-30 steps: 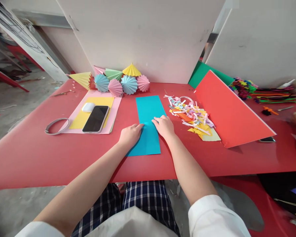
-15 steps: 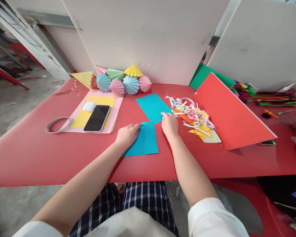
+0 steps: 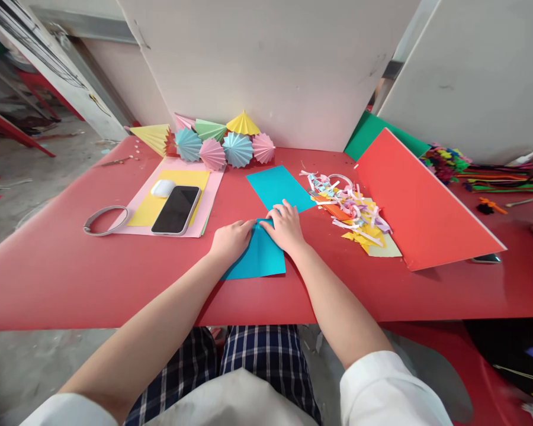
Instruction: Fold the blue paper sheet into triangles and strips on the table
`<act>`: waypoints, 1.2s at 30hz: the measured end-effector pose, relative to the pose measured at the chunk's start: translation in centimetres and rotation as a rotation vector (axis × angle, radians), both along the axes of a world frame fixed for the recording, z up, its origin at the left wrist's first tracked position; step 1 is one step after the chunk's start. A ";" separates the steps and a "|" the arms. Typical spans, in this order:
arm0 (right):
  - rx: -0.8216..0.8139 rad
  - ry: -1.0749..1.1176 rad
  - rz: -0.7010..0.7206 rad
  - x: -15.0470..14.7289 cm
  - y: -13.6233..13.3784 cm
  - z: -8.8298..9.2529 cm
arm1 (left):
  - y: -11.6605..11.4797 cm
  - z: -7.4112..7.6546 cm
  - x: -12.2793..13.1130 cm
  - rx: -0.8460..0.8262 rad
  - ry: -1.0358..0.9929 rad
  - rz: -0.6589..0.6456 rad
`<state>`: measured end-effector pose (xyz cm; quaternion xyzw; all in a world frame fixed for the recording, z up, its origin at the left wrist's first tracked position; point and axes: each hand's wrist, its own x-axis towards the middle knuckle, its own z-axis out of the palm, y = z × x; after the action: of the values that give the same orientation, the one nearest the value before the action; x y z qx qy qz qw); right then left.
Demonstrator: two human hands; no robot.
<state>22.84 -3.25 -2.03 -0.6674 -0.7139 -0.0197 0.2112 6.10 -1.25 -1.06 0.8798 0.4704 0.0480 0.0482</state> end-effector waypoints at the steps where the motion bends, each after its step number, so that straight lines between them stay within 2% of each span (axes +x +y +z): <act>1: 0.010 0.004 -0.018 0.1 0.0 0.1 | 0.0 0.0 0.0 -0.002 0.001 0.001; 3: 0.001 0.027 -0.087 0.3 -0.1 0.4 | 0.0 0.0 0.0 -0.007 0.005 0.004; 6: -0.125 0.081 -0.208 0.5 -0.4 0.9 | 0.0 0.1 0.1 -0.013 0.013 0.011; 11: -0.273 0.036 -0.305 0.4 -0.7 1.3 | 0.0 0.0 0.2 -0.012 0.025 0.007; 26: -0.314 0.002 -0.303 -0.3 -1.7 1.5 | 0.0 -0.1 0.4 -0.005 0.038 0.013; 32: -0.345 0.148 -0.326 0.6 -1.9 2.0 | 0.0 -0.1 0.2 -0.006 0.013 0.043; 36: -0.365 0.192 -0.263 1.2 -2.1 2.3 | 0.0 -0.1 0.2 -0.008 0.007 0.034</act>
<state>24.03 -5.31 0.22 -0.7804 -0.5892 0.1462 0.1496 6.27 -1.30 -1.16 0.8718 0.4854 0.0439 0.0491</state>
